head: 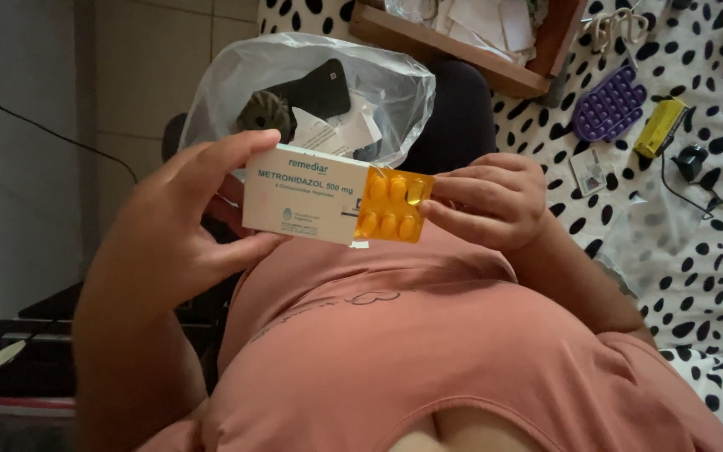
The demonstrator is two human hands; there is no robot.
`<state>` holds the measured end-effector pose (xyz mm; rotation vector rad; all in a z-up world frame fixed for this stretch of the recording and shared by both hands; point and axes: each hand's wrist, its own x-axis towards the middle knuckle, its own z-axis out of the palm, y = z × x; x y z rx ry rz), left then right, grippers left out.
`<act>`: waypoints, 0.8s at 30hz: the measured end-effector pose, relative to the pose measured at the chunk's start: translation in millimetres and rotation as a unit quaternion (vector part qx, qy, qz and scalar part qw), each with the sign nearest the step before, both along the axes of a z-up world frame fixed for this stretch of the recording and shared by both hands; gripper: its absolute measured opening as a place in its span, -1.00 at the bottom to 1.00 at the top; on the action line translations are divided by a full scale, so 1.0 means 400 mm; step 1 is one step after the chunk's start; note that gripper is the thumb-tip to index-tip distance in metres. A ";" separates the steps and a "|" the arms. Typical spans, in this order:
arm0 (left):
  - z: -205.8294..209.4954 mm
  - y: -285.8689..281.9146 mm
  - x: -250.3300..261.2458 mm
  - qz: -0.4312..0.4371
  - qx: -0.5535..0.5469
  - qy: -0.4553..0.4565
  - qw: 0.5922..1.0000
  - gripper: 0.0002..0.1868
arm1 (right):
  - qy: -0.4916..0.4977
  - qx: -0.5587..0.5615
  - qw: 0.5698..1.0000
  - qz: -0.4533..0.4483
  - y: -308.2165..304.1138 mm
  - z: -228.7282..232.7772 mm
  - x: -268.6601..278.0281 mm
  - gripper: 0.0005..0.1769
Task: The person sits on a bed and sorts various small items from a wooden box into a plastic bag. They handle a power adapter, a yellow medicine box, a card, and several other small objects, placing them into the bag one by one.
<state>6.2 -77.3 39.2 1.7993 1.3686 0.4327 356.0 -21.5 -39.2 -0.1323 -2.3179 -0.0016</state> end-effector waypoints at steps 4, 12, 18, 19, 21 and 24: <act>0.008 -0.007 -0.001 0.000 0.008 -0.005 1.000 -0.12 | -0.001 0.000 1.000 0.003 -0.001 -0.003 0.002 -0.90; 0.007 -0.006 -0.007 0.000 0.028 -0.015 0.999 -0.10 | 0.006 0.008 1.000 0.002 0.002 -0.002 0.004 -0.90; 0.012 0.002 -0.004 -0.009 0.020 -0.017 1.000 -0.11 | 0.000 0.009 1.000 0.000 0.000 0.001 0.010 -0.86; 0.010 0.003 -0.005 -0.012 0.017 -0.014 1.000 -0.09 | -0.002 0.008 1.000 -0.002 -0.002 0.001 0.011 -0.87; 0.010 0.005 -0.004 -0.014 0.014 -0.011 1.000 -0.08 | -0.005 0.007 1.000 -0.005 -0.004 0.002 0.010 -0.88; 0.010 0.008 0.002 -0.019 0.014 -0.016 1.000 -0.11 | 0.003 -0.001 1.000 -0.006 -0.009 0.007 0.005 -0.87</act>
